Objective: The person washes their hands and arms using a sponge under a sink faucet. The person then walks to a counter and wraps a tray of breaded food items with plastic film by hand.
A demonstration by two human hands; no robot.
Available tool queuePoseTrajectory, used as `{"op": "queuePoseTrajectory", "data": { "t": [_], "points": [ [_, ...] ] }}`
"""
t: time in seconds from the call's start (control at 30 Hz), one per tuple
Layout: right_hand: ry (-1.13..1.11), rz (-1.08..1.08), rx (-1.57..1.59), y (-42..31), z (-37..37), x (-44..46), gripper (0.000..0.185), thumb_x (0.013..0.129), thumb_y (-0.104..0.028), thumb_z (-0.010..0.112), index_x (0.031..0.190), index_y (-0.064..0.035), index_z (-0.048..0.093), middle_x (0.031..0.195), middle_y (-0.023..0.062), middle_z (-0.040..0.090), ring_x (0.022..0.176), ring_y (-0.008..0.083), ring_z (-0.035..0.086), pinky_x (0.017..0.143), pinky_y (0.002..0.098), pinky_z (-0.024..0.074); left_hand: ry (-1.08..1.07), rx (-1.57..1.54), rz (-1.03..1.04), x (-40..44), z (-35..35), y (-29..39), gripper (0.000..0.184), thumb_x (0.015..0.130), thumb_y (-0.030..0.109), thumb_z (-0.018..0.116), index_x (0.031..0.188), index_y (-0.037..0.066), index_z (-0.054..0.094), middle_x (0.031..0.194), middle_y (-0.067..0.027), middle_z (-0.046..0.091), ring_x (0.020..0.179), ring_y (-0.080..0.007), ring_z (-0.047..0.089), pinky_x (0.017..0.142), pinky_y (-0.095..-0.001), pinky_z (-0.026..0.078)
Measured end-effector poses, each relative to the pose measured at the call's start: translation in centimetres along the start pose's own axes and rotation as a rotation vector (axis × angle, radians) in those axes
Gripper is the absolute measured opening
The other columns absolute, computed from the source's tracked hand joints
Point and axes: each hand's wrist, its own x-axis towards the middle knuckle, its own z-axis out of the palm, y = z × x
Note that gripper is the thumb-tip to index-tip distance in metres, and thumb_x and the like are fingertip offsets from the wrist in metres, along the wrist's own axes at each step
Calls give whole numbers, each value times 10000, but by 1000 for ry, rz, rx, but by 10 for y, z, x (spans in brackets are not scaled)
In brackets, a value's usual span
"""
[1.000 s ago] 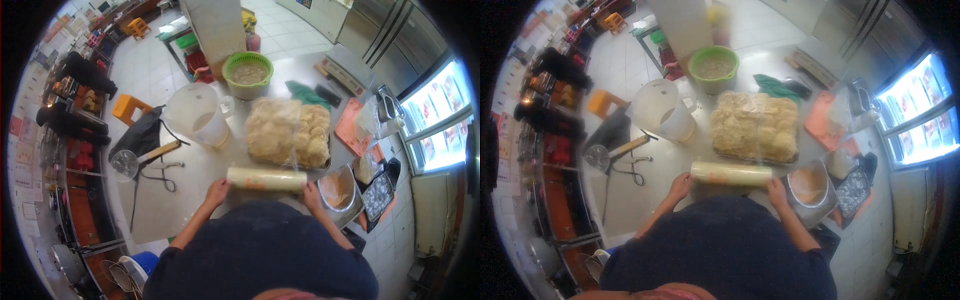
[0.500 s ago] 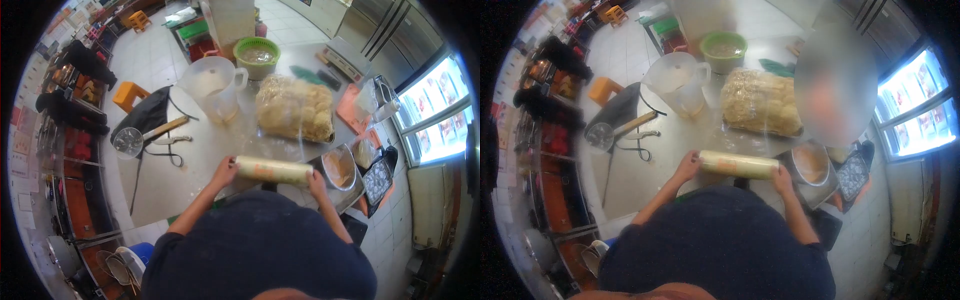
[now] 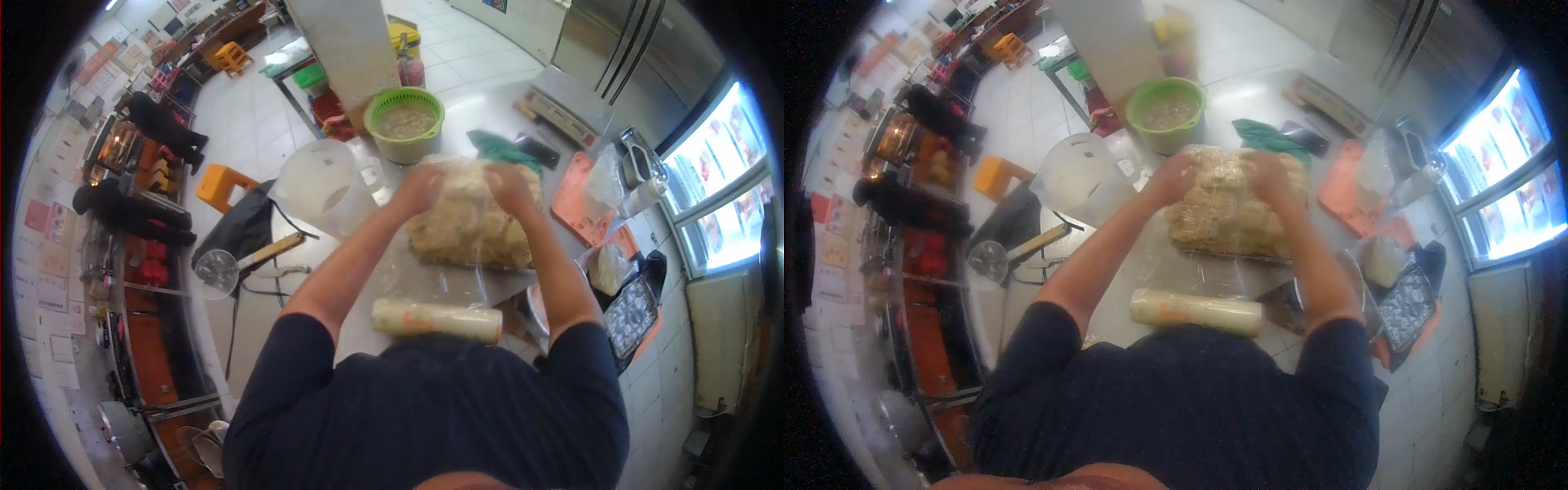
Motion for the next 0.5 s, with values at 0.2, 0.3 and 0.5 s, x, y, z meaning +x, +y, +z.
{"op": "queuePoseTrajectory", "data": {
  "t": [0.2, 0.3, 0.5],
  "points": [
    [-494, 148, -388, 39, 39, 102, 255, 902, -340, 592, 1093, -228, 719, 1114, 86, 686, 1038, 308, 630, 900, 435, 484, -237, 235, -168, 103, 26, -36, 327, 876, 232, 593, 1159, 87, 667, 1130, -196, 647, 1051, -365, 612, 896, -448, 491],
    [-313, -12, -195, 41, 30, 113, 226, 898, -306, 595, 1048, -198, 726, 1048, 83, 704, 971, 312, 648, 868, 437, 496, -224, 397, -36, 117, 27, -44, 333, 876, 269, 607, 1153, 95, 671, 1081, -192, 665, 997, -359, 633, 863, -435, 505],
    [-108, 61, 253, 39, -15, 142, 245, 900, -223, 581, 1076, -84, 679, 989, 141, 703, 885, 280, 666, 807, 385, 511, -138, 91, -313, 133, -3, -34, 301, 906, 340, 606, 994, 60, 677, 902, -168, 688, 842, -328, 655, 755, -424, 497]
  ]
}}
